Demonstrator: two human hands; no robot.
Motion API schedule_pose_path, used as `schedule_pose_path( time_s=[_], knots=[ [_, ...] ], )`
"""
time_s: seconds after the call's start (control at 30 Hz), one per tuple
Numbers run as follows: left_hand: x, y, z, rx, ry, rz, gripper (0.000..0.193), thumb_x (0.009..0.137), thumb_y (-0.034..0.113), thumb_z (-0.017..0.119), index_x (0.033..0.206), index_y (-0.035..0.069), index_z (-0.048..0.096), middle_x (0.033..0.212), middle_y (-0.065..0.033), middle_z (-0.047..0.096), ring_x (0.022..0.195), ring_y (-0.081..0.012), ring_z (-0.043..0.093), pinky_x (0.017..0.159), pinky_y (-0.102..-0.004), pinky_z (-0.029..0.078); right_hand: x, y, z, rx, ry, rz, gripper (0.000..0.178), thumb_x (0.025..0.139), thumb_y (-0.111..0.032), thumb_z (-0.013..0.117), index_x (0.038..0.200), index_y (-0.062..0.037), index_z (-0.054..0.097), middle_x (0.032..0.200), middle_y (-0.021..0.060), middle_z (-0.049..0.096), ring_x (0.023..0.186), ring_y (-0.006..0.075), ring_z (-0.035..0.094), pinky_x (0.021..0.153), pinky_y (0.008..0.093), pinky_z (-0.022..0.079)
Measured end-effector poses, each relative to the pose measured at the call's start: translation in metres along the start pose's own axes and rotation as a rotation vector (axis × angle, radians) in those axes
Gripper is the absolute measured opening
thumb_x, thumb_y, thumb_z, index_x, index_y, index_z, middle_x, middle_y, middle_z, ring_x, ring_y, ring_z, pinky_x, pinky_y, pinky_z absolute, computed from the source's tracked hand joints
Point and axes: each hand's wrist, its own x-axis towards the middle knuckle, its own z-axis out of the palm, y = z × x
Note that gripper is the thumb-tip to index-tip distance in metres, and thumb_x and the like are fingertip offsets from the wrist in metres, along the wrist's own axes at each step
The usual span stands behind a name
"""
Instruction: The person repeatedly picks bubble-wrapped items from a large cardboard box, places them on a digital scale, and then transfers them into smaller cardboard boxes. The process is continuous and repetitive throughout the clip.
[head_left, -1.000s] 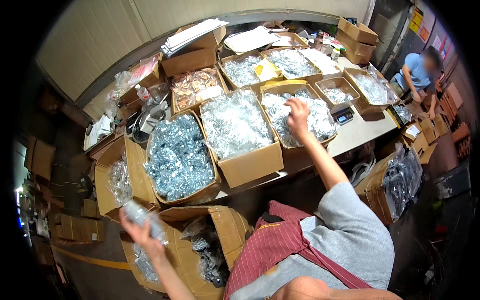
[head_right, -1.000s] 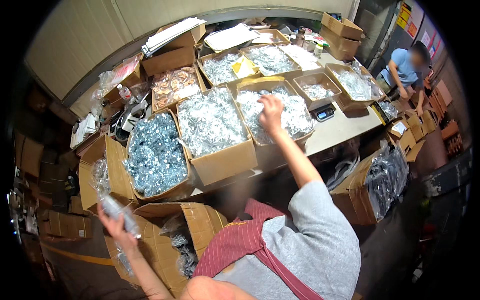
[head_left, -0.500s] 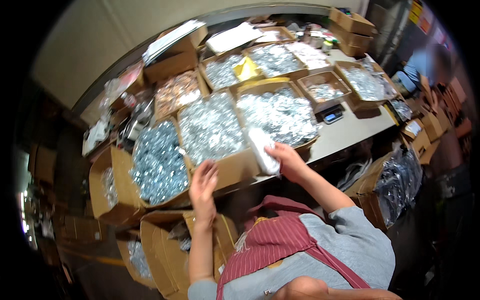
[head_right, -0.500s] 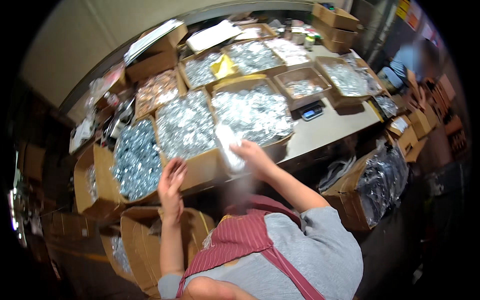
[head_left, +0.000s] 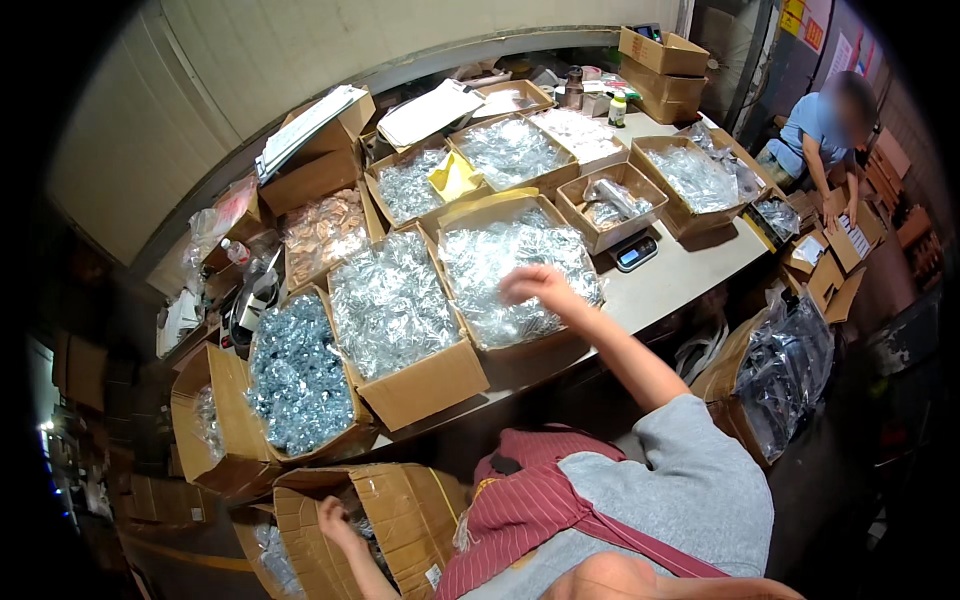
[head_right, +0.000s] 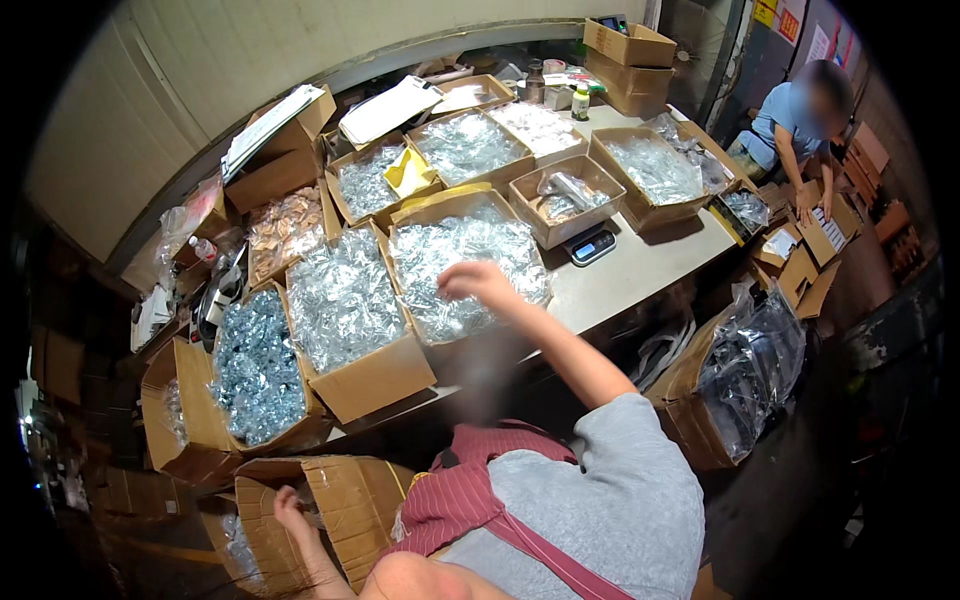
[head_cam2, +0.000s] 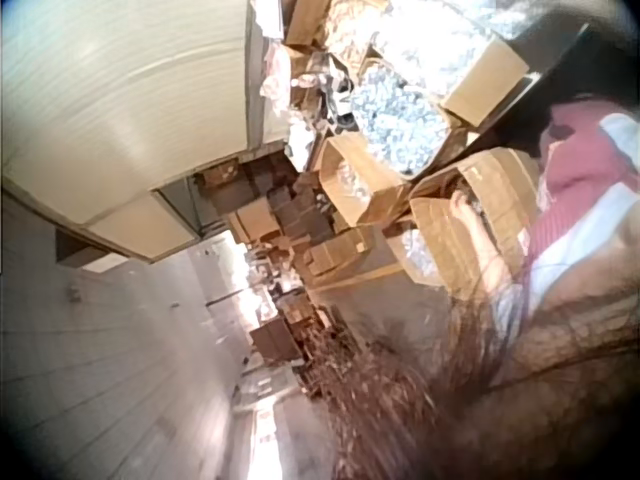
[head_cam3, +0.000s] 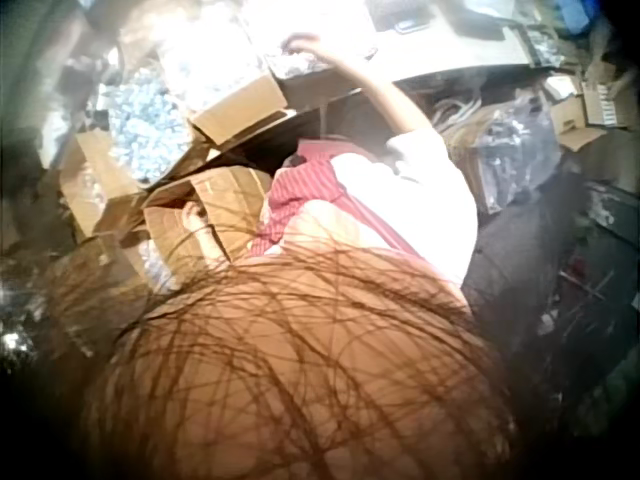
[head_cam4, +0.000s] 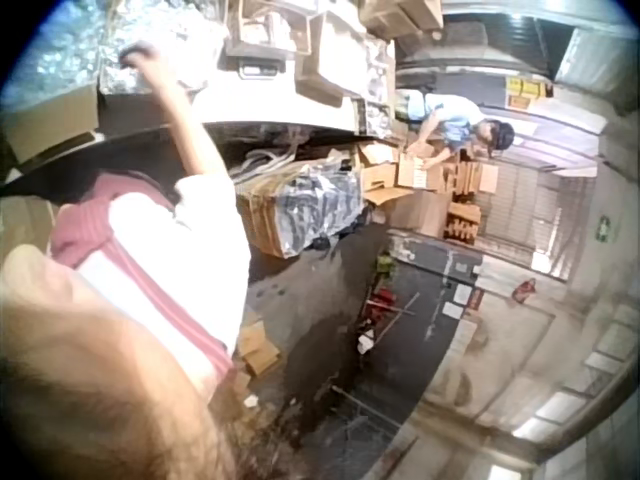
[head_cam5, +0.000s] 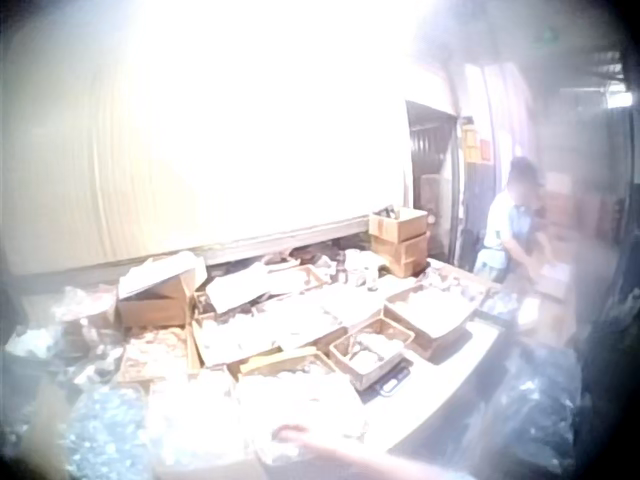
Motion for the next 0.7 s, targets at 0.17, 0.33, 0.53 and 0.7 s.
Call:
schedule_pose_path(
  time_s=[0.17,0.33,0.53,0.7],
  knots=[
    [0.013,-0.119,0.024,0.559,-0.31,-0.078,0.018,0.084,0.007,0.059,0.1,0.001,0.063,0.088,-0.0123,0.065,0.079,-0.0269,0.062,0.072,-0.0389,0.049,0.009,0.056,0.06,-0.521,-0.138,0.013,0.025,0.086,-0.019,0.063,0.107,-0.0073,0.071,0.102,0.0083,0.071,0.097,0.0183,0.066,0.09,0.0314,0.049],
    [-0.02,-0.149,0.06,0.877,-0.544,-0.082,0.017,0.084,0.011,0.06,0.098,0.001,0.062,0.088,-0.0143,0.065,0.08,-0.029,0.062,0.072,-0.0406,0.049,0.014,0.063,0.054,-0.404,-0.014,-0.019,0.029,0.084,-0.021,0.065,0.109,-0.0063,0.07,0.102,0.0083,0.071,0.093,0.0178,0.066,0.086,0.0318,0.05],
    [-0.035,-0.156,0.063,0.954,-0.642,-0.067,0.017,0.085,0.015,0.06,0.096,0.002,0.061,0.088,-0.0166,0.065,0.08,-0.0315,0.062,0.072,-0.0426,0.048,0.013,0.063,0.053,-0.373,0.137,-0.062,0.027,0.085,-0.016,0.065,0.107,-0.0013,0.068,0.096,0.0107,0.069,0.087,0.0172,0.065,0.079,0.0307,0.052],
    [-0.053,-0.163,0.034,0.974,-0.678,-0.037,0.018,0.085,0.018,0.061,0.093,0.002,0.06,0.089,-0.0185,0.064,0.081,-0.0336,0.062,0.072,-0.0443,0.048,0.02,0.081,0.055,-0.362,0.254,-0.068,0.022,0.087,-0.011,0.062,0.106,-0.0001,0.067,0.087,0.0052,0.066,0.071,0.0103,0.06,0.064,0.0267,0.051]
  ],
)
